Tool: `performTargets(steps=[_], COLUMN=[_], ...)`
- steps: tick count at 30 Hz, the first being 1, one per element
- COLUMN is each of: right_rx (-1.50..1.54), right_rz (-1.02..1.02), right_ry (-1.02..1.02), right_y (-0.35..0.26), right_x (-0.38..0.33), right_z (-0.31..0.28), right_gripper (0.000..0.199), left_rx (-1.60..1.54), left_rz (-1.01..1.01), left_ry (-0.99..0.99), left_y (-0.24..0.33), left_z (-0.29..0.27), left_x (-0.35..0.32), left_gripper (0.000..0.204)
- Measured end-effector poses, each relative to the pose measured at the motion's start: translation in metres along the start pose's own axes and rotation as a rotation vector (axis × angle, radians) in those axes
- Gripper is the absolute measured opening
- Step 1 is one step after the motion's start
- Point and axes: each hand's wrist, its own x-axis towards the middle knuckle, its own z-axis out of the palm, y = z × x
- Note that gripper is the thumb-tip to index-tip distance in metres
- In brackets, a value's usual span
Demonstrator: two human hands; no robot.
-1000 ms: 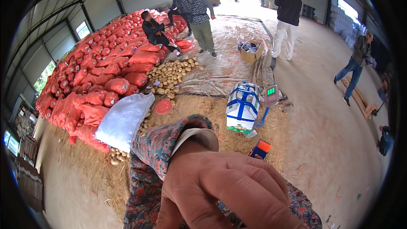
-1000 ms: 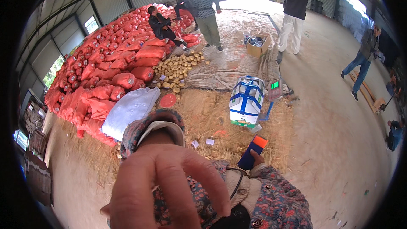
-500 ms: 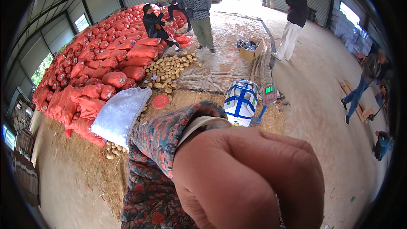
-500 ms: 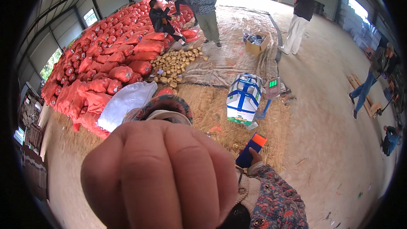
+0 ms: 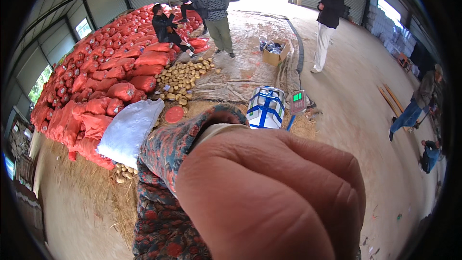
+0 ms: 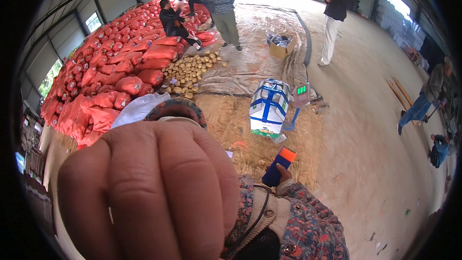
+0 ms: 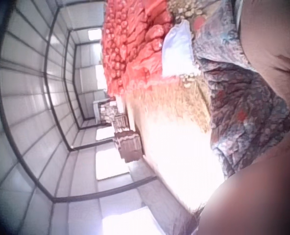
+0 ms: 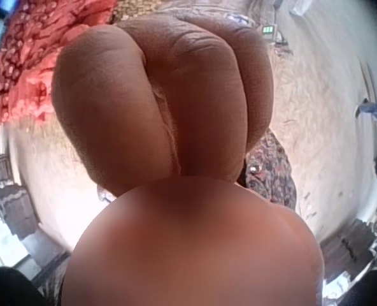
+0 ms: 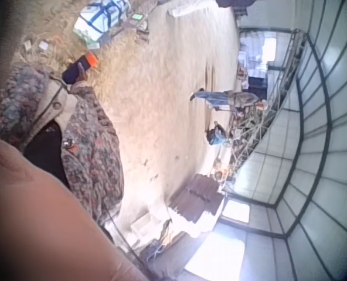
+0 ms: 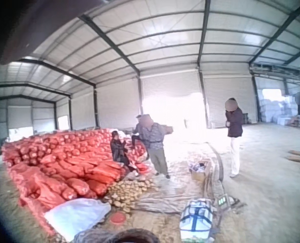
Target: The person unties a stack of flat cardboard boxes, takes one, and folds it into a box shape. They then use a handheld tape dispenser to apply blue tape along the seams to secure the box.
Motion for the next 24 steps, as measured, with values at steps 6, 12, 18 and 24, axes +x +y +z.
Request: performTargets(steps=[6, 12, 18, 24], right_rx=[0.010, 0.015, 0.061, 0.132], right_rz=[-0.012, 0.004, -0.050, -0.320], right_ry=[-0.059, -0.019, 0.097, 0.271], right_y=[-0.006, -0.006, -0.026, -0.042], right_x=[-0.014, -0.019, -0.053, -0.097], right_z=[0.008, -0.010, -0.022, -0.044], right_gripper=[0.049, 0.047, 0.042, 0.037], left_rx=[-0.049, -0.108, 0.086, 0.407], left_rz=[-0.012, -0.046, -0.631, -1.289], left_ry=[-0.001, 0.013, -0.144, -0.214], left_y=[-0.005, -0.017, -0.093, -0.233], left_z=[0.002, -0.018, -0.052, -0.015], left_x=[0.009, -0.002, -0.092, -0.254], left_gripper=[0.012, 0.012, 0.022, 0.029])
